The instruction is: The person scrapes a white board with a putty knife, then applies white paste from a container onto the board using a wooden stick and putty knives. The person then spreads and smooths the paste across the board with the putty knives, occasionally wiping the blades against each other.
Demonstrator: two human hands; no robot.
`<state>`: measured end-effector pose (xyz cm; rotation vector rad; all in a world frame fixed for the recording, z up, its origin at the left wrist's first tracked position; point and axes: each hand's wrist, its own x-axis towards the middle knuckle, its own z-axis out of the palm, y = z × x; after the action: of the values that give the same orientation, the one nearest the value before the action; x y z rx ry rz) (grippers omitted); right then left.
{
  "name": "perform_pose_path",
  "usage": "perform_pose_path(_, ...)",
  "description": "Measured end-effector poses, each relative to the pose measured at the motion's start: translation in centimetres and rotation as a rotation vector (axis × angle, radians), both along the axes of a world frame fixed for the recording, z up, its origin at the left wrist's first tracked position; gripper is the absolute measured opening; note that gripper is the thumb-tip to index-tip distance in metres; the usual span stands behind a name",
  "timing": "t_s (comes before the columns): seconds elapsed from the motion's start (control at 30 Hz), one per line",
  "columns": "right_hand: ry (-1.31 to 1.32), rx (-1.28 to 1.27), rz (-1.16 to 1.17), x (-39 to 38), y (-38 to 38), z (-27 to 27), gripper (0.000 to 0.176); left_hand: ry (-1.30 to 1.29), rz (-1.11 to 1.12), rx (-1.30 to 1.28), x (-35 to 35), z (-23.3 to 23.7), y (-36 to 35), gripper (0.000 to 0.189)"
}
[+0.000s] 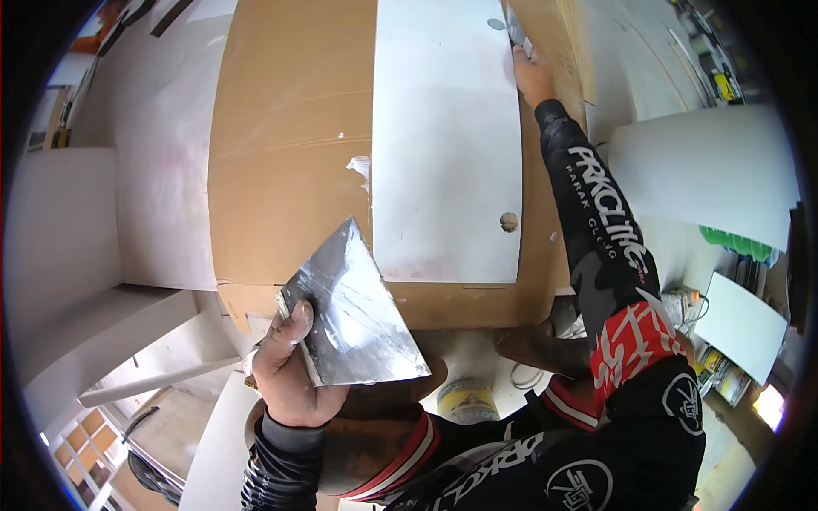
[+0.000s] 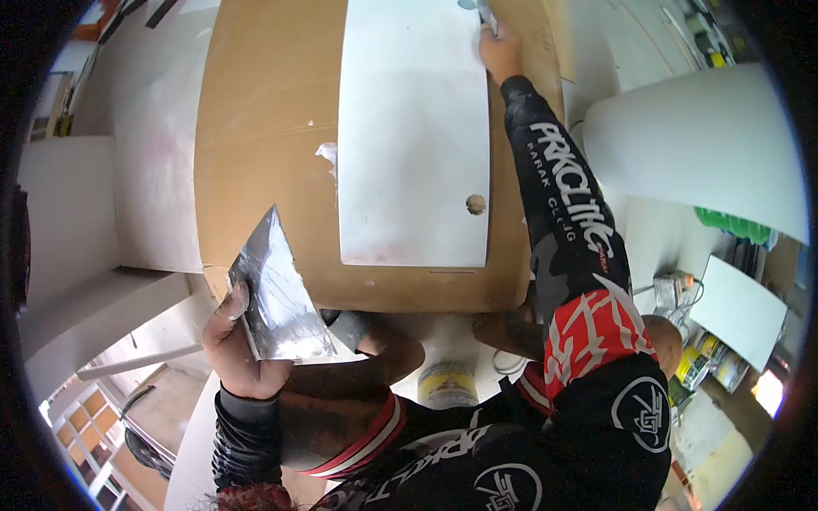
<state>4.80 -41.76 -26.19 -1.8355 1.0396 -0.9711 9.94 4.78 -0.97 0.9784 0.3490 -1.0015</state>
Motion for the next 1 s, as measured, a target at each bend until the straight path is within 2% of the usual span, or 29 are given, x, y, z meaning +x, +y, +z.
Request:
perform_pose_path(0.1, 0.192, 0.082, -0.101, 1.6, -4.9, -0.3, 0.041, 0.017, 0.021, -0.035, -0.4, 0.4, -0.4, 0.043)
perform_pose_path(0.13, 0.185, 0.061, -0.084, 1.6, -6.0, 0.1, 0.041, 0.016, 0.022, -0.036, -0.5, 0.7, -0.7, 0.041)
perform_pose_path(0.2, 0.154, -0.061, -0.235, 0.9, -7.3, 1.2, 0.037, 0.027, -0.005, -0.078, -0.3, 1.3, -0.9, 0.039)
perform_pose_path(0.27, -0.187, 0.066, -0.067, -1.6, -3.8, 6.1, 0.034, 0.09, -0.095, -0.155, -0.2, 1.5, -0.5, 0.037)
perform_pose_path(0.33, -0.678, 0.344, -0.094, -4.0, 1.7, 9.8, 0.037, 0.04, -0.04, -0.157, -0.7, 1.1, -0.5, 0.035)
perform_pose_path(0.4, -0.997, 0.602, 0.091, -8.0, 8.5, 13.9, 0.037, -0.133, -0.165, -0.089, -1.1, 0.1, 0.0, 0.04)
perform_pose_path(0.43, -1.031, 0.738, 0.05, -9.8, 12.0, 15.7, 0.033, -0.288, -0.213, -0.051, -1.6, -1.2, 0.4, 0.039)
perform_pose_path(0.47, -1.065, 0.875, 0.007, -11.7, 15.3, 17.0, 0.03, -0.294, -0.223, -0.067, -1.8, -2.1, 0.9, 0.039)
perform_pose_path(0.53, -1.099, 1.218, 0.189, -16.3, 21.4, 18.1, 0.026, -1.561, -0.491, 0.096, -2.3, -3.3, 2.1, 0.038)
perform_pose_path(0.57, -1.156, 1.36, 0.149, -17.4, 25.1, 19.7, 0.024, -1.372, -0.478, 0.048, -3.2, -3.6, 2.0, 0.059)
perform_pose_path(0.6, -1.211, 1.504, 0.113, -17.8, 28.8, 21.3, 0.022, -1.379, -0.493, 0.045, -4.1, -2.9, 1.7, 0.059)
perform_pose_path(0.67, -1.249, 1.65, 0.269, -20.1, 34.7, 22.3, 0.022, -0.368, -0.477, -0.214, -6.6, -1.1, 1.4, 0.026)
perform_pose_path(0.73, -1.201, 1.728, 0.323, -21.2, 39.2, 23.2, 0.024, -0.236, -0.519, -0.271, -8.9, -0.1, 2.3, 0.027)
perform_pose_path(0.77, -1.159, 1.573, 0.327, -21.4, 41.3, 22.4, 0.025, -0.101, -0.471, -0.219, -10.2, 0.4, 2.6, 0.025)
perform_pose_path(0.8, -1.178, 1.571, 0.322, -21.2, 42.6, 22.7, 0.025, -0.106, -0.486, -0.211, -11.2, 0.5, 3.5, 0.025)
perform_pose_path(0.87, -1.024, 1.619, -0.144, -20.8, 43.9, 23.3, 0.025, -0.193, -0.473, -0.25, -12.9, 0.2, 5.4, 0.024)
perform_pose_path(0.9, -1.13, 1.649, 0.175, -23.0, 44.0, 17.6, 0.037, -0.186, -0.523, -0.214, -13.3, 0.6, 6.6, 0.027)
perform_pose_path(0.93, -1.147, 1.653, 0.176, -23.9, 44.3, 15.2, 0.037, -0.195, -0.532, -0.204, -14.1, 0.7, 7.4, 0.027)
perform_pose_path(1.0, -0.771, 1.535, 0.101, -24.4, 44.9, 13.1, 0.039, -0.261, -0.437, -0.171, -15.5, 0.4, 8.7, 0.036)
